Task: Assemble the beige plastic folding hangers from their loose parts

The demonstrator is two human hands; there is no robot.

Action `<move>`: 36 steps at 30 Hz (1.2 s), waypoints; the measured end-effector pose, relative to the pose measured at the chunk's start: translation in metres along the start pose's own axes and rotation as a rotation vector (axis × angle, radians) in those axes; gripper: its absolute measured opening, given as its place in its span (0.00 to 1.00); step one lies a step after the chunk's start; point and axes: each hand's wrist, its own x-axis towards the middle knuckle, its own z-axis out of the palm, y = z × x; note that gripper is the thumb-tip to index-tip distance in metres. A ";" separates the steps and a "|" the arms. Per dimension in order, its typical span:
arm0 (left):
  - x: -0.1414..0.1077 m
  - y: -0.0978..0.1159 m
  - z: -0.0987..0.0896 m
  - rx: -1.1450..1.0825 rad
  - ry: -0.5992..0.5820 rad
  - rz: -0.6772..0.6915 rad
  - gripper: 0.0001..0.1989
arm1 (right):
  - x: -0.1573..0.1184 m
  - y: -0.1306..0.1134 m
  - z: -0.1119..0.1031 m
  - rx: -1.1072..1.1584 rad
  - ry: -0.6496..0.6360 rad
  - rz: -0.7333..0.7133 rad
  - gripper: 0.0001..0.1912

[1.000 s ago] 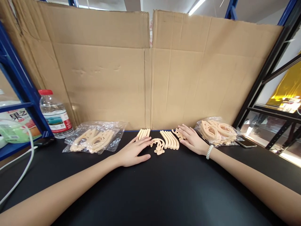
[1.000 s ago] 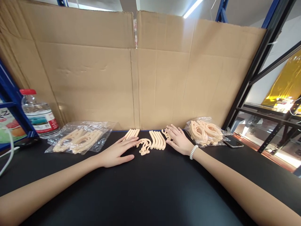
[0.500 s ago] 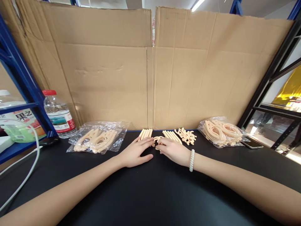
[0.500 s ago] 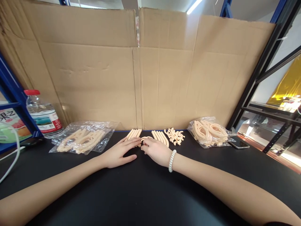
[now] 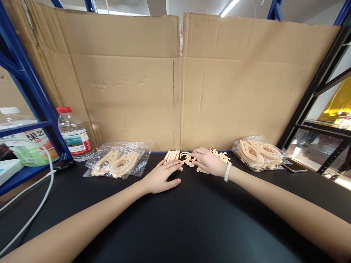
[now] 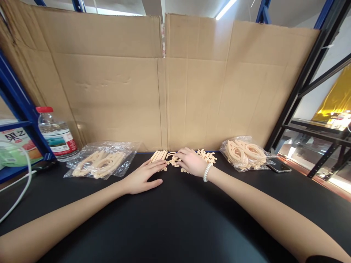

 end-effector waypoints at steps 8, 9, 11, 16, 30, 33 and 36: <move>-0.001 -0.002 0.001 -0.014 0.013 0.011 0.28 | -0.055 -0.011 -0.008 -0.058 0.016 0.075 0.12; -0.001 -0.002 0.001 -0.015 0.017 0.010 0.28 | -0.058 -0.011 -0.005 -0.064 0.016 0.076 0.13; -0.001 -0.002 0.001 -0.016 0.023 0.004 0.30 | -0.060 -0.010 -0.001 -0.075 0.011 0.073 0.15; 0.000 -0.002 0.001 -0.004 0.037 -0.002 0.30 | -0.046 0.001 0.004 -0.115 -0.017 0.032 0.22; 0.004 -0.006 0.007 -0.047 0.324 -0.152 0.20 | -0.032 0.028 0.012 -0.066 -0.017 -0.047 0.12; 0.003 -0.008 0.008 -0.055 0.347 -0.195 0.19 | -0.035 0.020 0.010 -0.082 0.009 -0.070 0.15; 0.002 -0.008 0.008 -0.057 0.356 -0.222 0.19 | -0.038 0.007 0.009 -0.083 0.022 -0.129 0.13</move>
